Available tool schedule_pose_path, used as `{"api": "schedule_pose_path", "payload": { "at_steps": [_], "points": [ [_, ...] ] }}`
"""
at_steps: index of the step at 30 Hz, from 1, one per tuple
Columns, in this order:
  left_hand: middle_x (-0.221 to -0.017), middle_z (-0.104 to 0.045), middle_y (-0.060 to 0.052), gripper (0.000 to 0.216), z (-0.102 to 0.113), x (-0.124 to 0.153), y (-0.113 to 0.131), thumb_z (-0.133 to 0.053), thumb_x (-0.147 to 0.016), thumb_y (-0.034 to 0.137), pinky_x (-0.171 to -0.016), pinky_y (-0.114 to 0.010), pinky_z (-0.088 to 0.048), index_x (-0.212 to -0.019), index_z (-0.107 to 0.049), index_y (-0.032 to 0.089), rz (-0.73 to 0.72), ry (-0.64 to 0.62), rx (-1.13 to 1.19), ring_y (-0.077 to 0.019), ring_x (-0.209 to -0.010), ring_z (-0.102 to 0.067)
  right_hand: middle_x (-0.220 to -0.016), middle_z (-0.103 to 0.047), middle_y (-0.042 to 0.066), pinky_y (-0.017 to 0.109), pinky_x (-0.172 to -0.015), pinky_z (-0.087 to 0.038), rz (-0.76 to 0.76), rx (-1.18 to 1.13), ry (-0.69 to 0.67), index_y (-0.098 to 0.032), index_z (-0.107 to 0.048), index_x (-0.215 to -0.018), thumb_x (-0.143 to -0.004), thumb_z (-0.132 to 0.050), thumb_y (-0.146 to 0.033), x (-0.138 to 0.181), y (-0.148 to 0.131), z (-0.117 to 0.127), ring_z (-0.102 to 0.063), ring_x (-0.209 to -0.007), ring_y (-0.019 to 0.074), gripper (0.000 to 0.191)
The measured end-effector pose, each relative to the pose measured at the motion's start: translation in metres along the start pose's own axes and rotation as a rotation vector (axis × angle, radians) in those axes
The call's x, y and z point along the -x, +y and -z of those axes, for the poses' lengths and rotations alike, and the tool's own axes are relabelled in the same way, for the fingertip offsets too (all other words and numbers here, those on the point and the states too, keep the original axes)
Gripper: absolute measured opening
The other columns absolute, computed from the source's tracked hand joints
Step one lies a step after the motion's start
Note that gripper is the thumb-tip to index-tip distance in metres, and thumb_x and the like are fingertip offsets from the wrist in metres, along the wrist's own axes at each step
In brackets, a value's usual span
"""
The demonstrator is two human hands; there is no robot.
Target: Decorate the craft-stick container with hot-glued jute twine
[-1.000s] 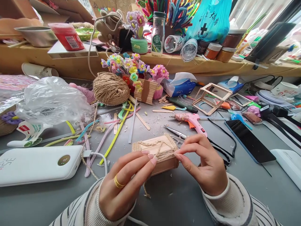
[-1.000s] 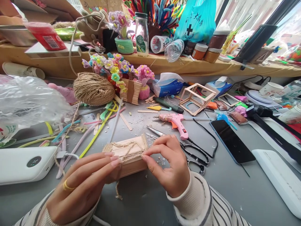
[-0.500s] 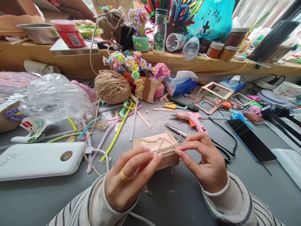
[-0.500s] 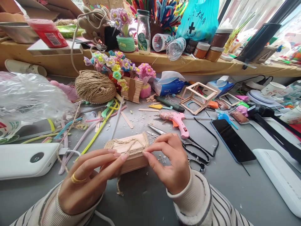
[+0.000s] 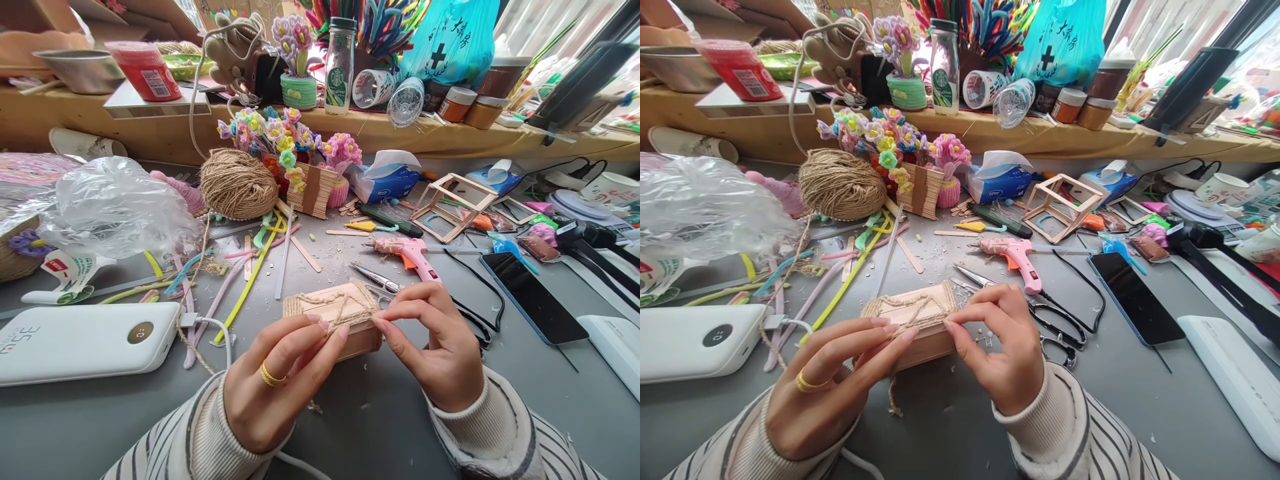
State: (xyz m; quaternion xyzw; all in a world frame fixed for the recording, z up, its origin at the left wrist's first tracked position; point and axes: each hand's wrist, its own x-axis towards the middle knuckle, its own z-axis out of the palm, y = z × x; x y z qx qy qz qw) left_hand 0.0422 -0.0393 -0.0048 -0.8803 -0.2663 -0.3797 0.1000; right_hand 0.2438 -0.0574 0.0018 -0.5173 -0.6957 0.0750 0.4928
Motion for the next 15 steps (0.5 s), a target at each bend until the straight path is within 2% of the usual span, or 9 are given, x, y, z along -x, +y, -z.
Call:
{"api": "schedule_pose_path", "payload": {
  "at_steps": [10, 15],
  "points": [
    [-0.094, -0.053, -0.004, 0.033, -0.0012, 0.0004, -0.0004, -0.053, -0.075, -0.005, -0.086, -0.026, -0.049, -0.103, -0.061, 0.012, 0.003, -0.003, 0.05, -0.0155, -0.098, -0.053, -0.075, -0.053, 0.003, 0.033, -0.066, -0.045, 0.004, -0.003, -0.007, -0.019, -0.062, -0.075, -0.071, -0.061, -0.012, 0.0005, 0.0005, 0.0001, -0.051, -0.073, 0.0149, 0.008],
    [-0.093, -0.053, -0.004, 0.032, 0.0001, -0.0004, 0.0, -0.055, -0.075, -0.004, -0.085, -0.027, -0.05, -0.102, -0.061, 0.012, 0.005, -0.004, 0.036, -0.0158, -0.096, -0.054, -0.076, -0.052, 0.003, 0.034, -0.067, -0.045, 0.001, -0.012, -0.014, -0.019, -0.062, -0.076, -0.071, -0.061, -0.012, 0.0006, 0.0013, 0.0001, -0.051, -0.075, 0.0148, 0.008]
  ]
}}
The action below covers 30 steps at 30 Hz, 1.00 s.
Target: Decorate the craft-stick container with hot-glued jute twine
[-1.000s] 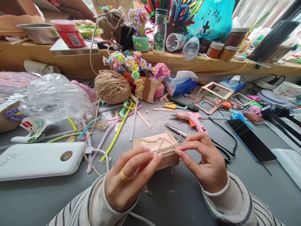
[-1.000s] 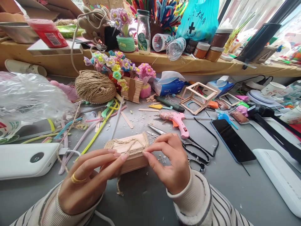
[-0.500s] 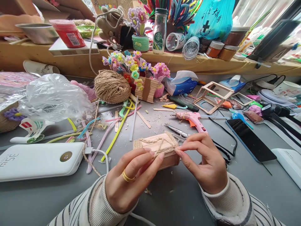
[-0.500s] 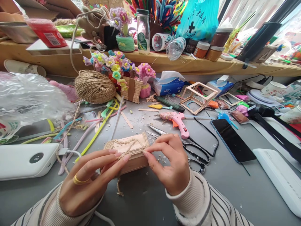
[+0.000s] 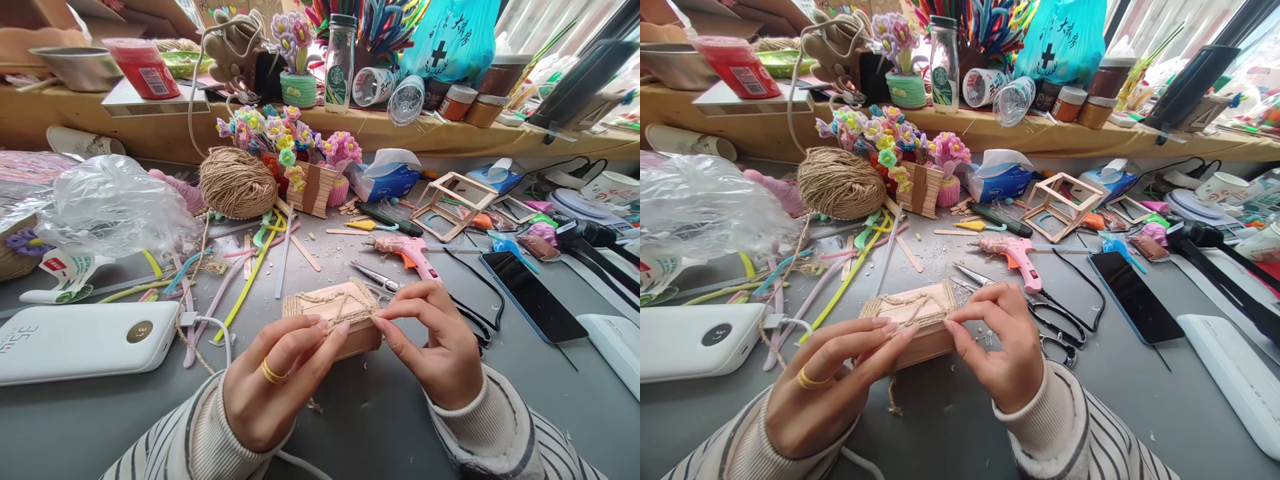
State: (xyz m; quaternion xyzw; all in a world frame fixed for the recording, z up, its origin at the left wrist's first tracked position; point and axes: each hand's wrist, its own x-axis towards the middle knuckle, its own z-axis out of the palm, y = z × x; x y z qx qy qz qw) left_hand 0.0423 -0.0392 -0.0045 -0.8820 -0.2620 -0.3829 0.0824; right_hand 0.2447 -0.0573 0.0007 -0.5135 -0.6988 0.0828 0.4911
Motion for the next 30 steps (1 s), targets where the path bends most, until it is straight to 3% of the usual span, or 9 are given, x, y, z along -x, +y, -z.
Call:
{"api": "schedule_pose_path", "payload": {
  "at_steps": [17, 30],
  "points": [
    [-0.093, -0.054, -0.004, 0.034, -0.001, 0.0001, 0.0003, -0.059, -0.071, -0.005, -0.088, -0.026, -0.048, -0.101, -0.062, 0.01, -0.005, 0.002, -0.009, -0.0159, -0.097, -0.054, -0.076, -0.053, 0.002, 0.033, -0.067, -0.044, 0.004, -0.004, 0.001, -0.018, -0.062, -0.075, -0.071, -0.062, -0.012, -0.0001, 0.0002, -0.0016, -0.051, -0.074, 0.0137, 0.008],
    [-0.089, -0.055, -0.004, 0.028, 0.0, -0.005, 0.002, -0.057, -0.072, -0.005, -0.081, -0.026, -0.05, -0.095, -0.063, 0.009, 0.003, 0.034, -0.014, -0.016, -0.092, -0.055, -0.078, -0.052, 0.003, 0.033, -0.068, -0.044, -0.005, -0.017, -0.005, -0.018, -0.062, -0.076, -0.071, -0.062, -0.012, -0.0004, 0.0008, -0.0017, -0.05, -0.076, 0.0133, 0.008]
  ]
}}
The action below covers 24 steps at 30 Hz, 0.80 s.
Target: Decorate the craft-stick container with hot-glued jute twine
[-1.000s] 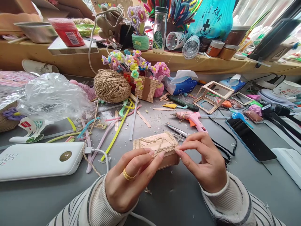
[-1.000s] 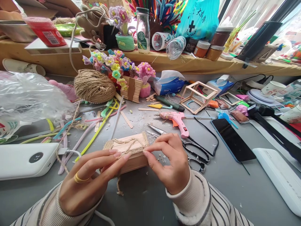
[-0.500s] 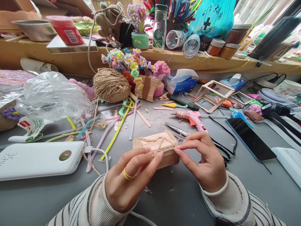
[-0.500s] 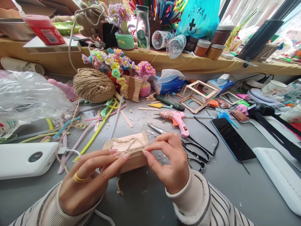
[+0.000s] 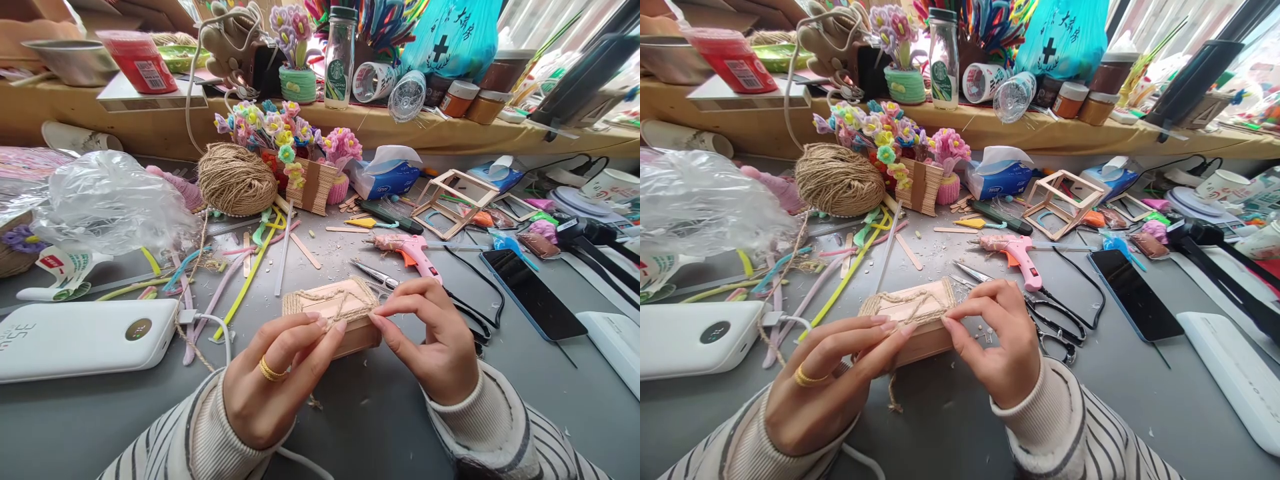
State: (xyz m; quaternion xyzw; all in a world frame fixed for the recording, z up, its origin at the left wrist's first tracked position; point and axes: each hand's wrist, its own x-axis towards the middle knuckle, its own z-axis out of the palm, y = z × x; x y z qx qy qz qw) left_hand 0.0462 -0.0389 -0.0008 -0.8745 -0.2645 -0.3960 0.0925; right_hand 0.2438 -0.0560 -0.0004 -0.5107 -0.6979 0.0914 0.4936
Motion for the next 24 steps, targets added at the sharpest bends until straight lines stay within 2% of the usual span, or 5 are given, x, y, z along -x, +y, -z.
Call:
{"api": "schedule_pose_path", "payload": {
  "at_steps": [7, 12, 24],
  "points": [
    [-0.089, -0.056, -0.003, 0.029, -0.0032, 0.0033, 0.0001, -0.055, -0.074, -0.004, -0.082, -0.026, -0.05, -0.097, -0.063, 0.012, 0.024, 0.032, 0.0, -0.0154, -0.094, -0.055, -0.079, -0.052, 0.002, 0.031, -0.07, -0.044, -0.003, -0.013, -0.01, -0.018, -0.062, -0.077, -0.071, -0.062, -0.011, 0.0006, 0.0, 0.0007, -0.051, -0.077, 0.0124, 0.01],
    [-0.089, -0.055, -0.003, 0.03, -0.0011, 0.003, 0.0008, -0.058, -0.072, -0.006, -0.082, -0.026, -0.049, -0.096, -0.063, 0.011, 0.015, -0.004, 0.002, -0.0151, -0.092, -0.055, -0.08, -0.051, 0.002, 0.03, -0.071, -0.044, 0.01, -0.018, -0.013, -0.018, -0.062, -0.079, -0.07, -0.062, -0.01, 0.0004, 0.0017, 0.0028, -0.051, -0.078, 0.0124, 0.012],
    [-0.089, -0.055, -0.004, 0.03, -0.0014, 0.0023, 0.0009, -0.055, -0.072, -0.007, -0.08, -0.027, -0.05, -0.095, -0.063, 0.01, 0.02, 0.006, 0.003, -0.0161, -0.092, -0.055, -0.082, -0.051, 0.003, 0.03, -0.073, -0.045, 0.012, -0.002, -0.042, -0.018, -0.062, -0.083, -0.069, -0.063, -0.01, 0.0016, 0.0031, 0.0058, -0.051, -0.08, 0.0128, 0.016]
  ]
}}
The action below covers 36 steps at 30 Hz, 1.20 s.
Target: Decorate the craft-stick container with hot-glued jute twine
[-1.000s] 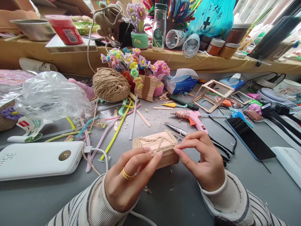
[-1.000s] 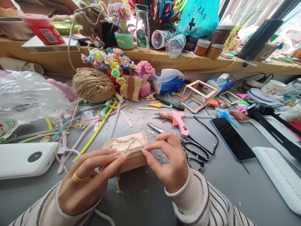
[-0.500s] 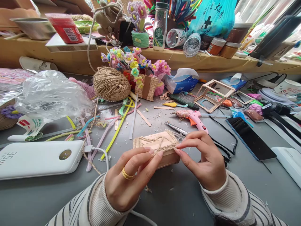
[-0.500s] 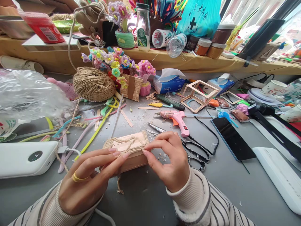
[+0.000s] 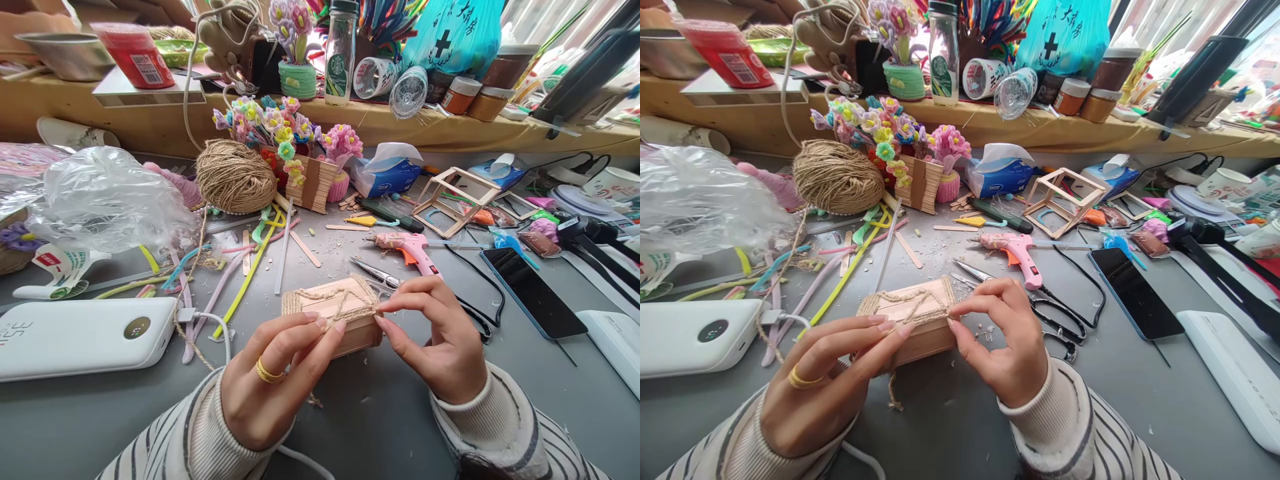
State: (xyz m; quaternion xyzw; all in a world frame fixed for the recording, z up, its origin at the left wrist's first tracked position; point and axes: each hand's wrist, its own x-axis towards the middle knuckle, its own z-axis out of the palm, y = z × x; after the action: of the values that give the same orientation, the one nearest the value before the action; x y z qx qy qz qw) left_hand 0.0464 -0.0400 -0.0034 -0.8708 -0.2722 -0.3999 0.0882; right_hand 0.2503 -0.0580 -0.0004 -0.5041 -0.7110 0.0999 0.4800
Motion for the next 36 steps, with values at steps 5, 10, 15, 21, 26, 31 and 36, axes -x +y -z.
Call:
{"api": "schedule_pose_path", "payload": {
  "at_steps": [5, 10, 15, 21, 26, 31, 36],
  "points": [
    [-0.088, -0.056, -0.004, 0.028, 0.001, -0.001, 0.0, -0.055, -0.074, -0.004, -0.079, -0.026, -0.052, -0.096, -0.063, 0.012, -0.001, -0.001, -0.01, -0.0157, -0.091, -0.057, -0.082, -0.051, 0.003, 0.032, -0.072, -0.047, 0.018, 0.036, 0.014, -0.019, -0.061, -0.083, -0.07, -0.062, -0.01, 0.0, 0.0, 0.0, -0.052, -0.079, 0.0137, 0.016],
    [-0.087, -0.056, -0.004, 0.028, 0.002, -0.002, 0.0, -0.055, -0.073, -0.005, -0.078, -0.025, -0.052, -0.094, -0.063, 0.012, -0.005, -0.003, -0.019, -0.0154, -0.09, -0.057, -0.08, -0.053, 0.004, 0.031, -0.065, -0.047, 0.184, 0.188, 0.081, -0.02, -0.062, -0.089, -0.069, -0.061, -0.007, 0.004, -0.003, 0.002, -0.052, -0.074, 0.0143, 0.024],
    [-0.09, -0.055, -0.005, 0.026, 0.002, 0.003, -0.001, -0.05, -0.079, 0.0, -0.081, -0.026, -0.051, -0.098, -0.062, 0.013, 0.006, -0.031, -0.009, -0.0156, -0.094, -0.055, -0.058, -0.052, -0.001, 0.025, -0.046, -0.037, 0.376, 0.35, 0.013, -0.014, -0.048, -0.122, -0.072, -0.055, -0.004, 0.018, -0.003, 0.003, -0.042, -0.052, 0.0109, 0.051],
    [-0.092, -0.055, -0.006, 0.028, 0.001, 0.005, -0.002, -0.051, -0.077, -0.002, -0.082, -0.026, -0.05, -0.099, -0.062, 0.01, -0.006, -0.029, 0.004, -0.0167, -0.096, -0.054, -0.045, -0.047, -0.004, 0.027, -0.04, -0.027, 0.421, 0.471, -0.075, -0.008, -0.032, -0.134, -0.077, -0.047, -0.009, 0.027, 0.001, -0.001, -0.035, -0.042, 0.0114, 0.059],
    [-0.087, -0.056, -0.004, 0.022, 0.002, -0.002, -0.001, -0.048, -0.08, 0.001, -0.076, -0.025, -0.053, -0.092, -0.063, 0.012, -0.008, 0.005, -0.016, -0.0151, -0.09, -0.057, -0.043, -0.045, -0.005, 0.026, -0.041, -0.028, 0.407, 0.469, -0.07, -0.01, -0.032, -0.134, -0.077, -0.047, -0.009, 0.026, 0.002, -0.004, -0.036, -0.041, 0.0103, 0.059],
    [-0.085, -0.057, -0.004, 0.023, 0.001, -0.002, 0.0, -0.049, -0.079, 0.0, -0.074, -0.026, -0.054, -0.093, -0.063, 0.012, 0.004, 0.011, -0.027, -0.0157, -0.088, -0.058, -0.043, -0.045, -0.005, 0.027, -0.041, -0.029, 0.409, 0.451, -0.076, -0.009, -0.03, -0.135, -0.077, -0.048, -0.009, 0.025, 0.002, -0.006, -0.036, -0.04, 0.0107, 0.061],
    [-0.085, -0.057, -0.005, 0.023, 0.0, -0.001, -0.001, -0.051, -0.078, 0.0, -0.074, -0.027, -0.053, -0.093, -0.063, 0.011, 0.002, 0.017, -0.022, -0.0166, -0.088, -0.058, -0.044, -0.046, -0.005, 0.026, -0.04, -0.029, 0.4, 0.442, -0.087, -0.009, -0.028, -0.136, -0.077, -0.048, -0.01, 0.024, 0.001, -0.006, -0.036, -0.04, 0.0106, 0.062]
  ]
}}
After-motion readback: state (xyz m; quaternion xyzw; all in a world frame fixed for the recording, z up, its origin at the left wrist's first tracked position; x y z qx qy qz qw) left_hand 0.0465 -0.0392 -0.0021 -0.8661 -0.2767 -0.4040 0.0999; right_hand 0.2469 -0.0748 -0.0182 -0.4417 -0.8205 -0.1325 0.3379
